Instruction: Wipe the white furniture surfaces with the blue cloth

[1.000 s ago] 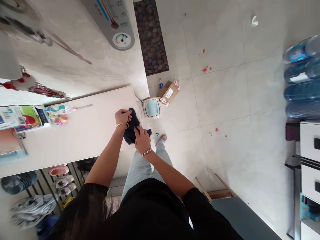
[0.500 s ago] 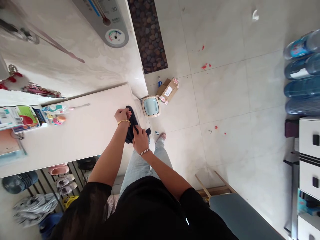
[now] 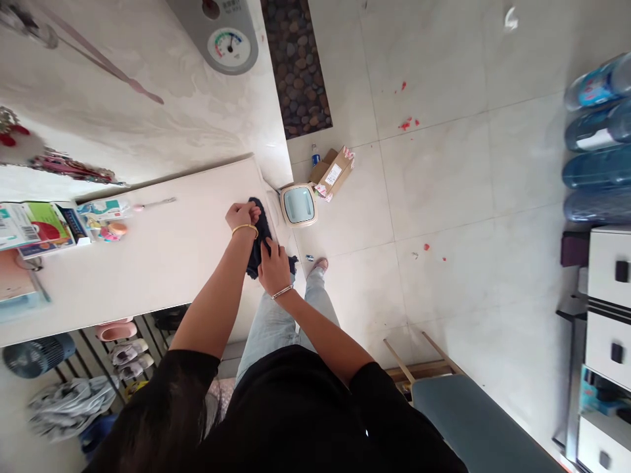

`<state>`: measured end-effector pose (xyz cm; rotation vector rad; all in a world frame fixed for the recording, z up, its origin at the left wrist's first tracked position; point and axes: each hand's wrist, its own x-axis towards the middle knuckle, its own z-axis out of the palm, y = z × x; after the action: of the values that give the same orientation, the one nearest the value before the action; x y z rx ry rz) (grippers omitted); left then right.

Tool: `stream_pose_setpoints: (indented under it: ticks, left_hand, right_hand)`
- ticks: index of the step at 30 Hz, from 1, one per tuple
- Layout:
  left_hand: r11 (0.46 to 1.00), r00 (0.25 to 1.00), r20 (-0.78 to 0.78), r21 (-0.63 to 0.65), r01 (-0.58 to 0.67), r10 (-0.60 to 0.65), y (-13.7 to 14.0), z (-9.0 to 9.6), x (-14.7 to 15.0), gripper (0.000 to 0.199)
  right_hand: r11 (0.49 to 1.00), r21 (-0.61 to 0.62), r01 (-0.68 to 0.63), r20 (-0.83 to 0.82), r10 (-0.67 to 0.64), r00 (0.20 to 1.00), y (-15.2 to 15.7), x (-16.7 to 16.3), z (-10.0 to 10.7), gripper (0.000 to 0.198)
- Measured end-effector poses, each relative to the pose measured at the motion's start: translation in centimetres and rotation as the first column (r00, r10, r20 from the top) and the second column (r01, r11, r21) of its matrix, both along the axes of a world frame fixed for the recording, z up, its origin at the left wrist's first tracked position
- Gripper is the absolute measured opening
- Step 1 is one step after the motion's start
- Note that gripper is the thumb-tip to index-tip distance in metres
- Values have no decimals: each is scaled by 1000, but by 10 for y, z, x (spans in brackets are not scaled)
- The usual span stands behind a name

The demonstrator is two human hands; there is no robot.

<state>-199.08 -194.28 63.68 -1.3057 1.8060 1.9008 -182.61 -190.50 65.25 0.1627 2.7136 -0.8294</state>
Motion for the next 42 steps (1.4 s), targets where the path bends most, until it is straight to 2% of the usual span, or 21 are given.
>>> stream_pose_setpoints:
  ticks: [3,9,15,21,27,32,34,38,42]
  left_hand:
    - [1000,1000,-12,8,4,-4,2,-1,-9,24]
    - [1000,1000,4,6,-22,22,-3,2,16,27]
    - [1000,1000,-17,16,2,-2,3,1,-11,26]
    - [1000,1000,7,16,2,-2,-5,2,12,26]
    - [1000,1000,-18,28,10,-10,1,-1,-7,24]
    - [1000,1000,1,15,-6,6,-4,0,16,26]
    - [1000,1000,5,10,-13,13,-4,0,15,27]
    - [1000,1000,-3,9,-8,8,3,-1,-5,27]
    - [1000,1000,8,13,-11,11,0,4,10,24]
  right_hand:
    - [999,-10,31,-25,-31,999,-2,-12,0,60]
    - [1000,-19,2,-7,-2,1000,-7,12,1,59]
    - [999,-21,37,-66,-38,997,-9,-13,-4,57]
    - [999,-44,3,-15,-4,1000,-17,11,1,57]
    - [998,-41,45,-62,-47,997,-16,-10,-1,56]
    - [999,-51,-7,-23,6,1000,-21,12,0,59]
    - [999,-48,-6,-9,5,1000,-21,13,0,59]
    - [998,-52,45,-41,-47,998,-19,-5,-2,57]
    - [997,-72,30,-62,-34,998,-22,7,-1,56]
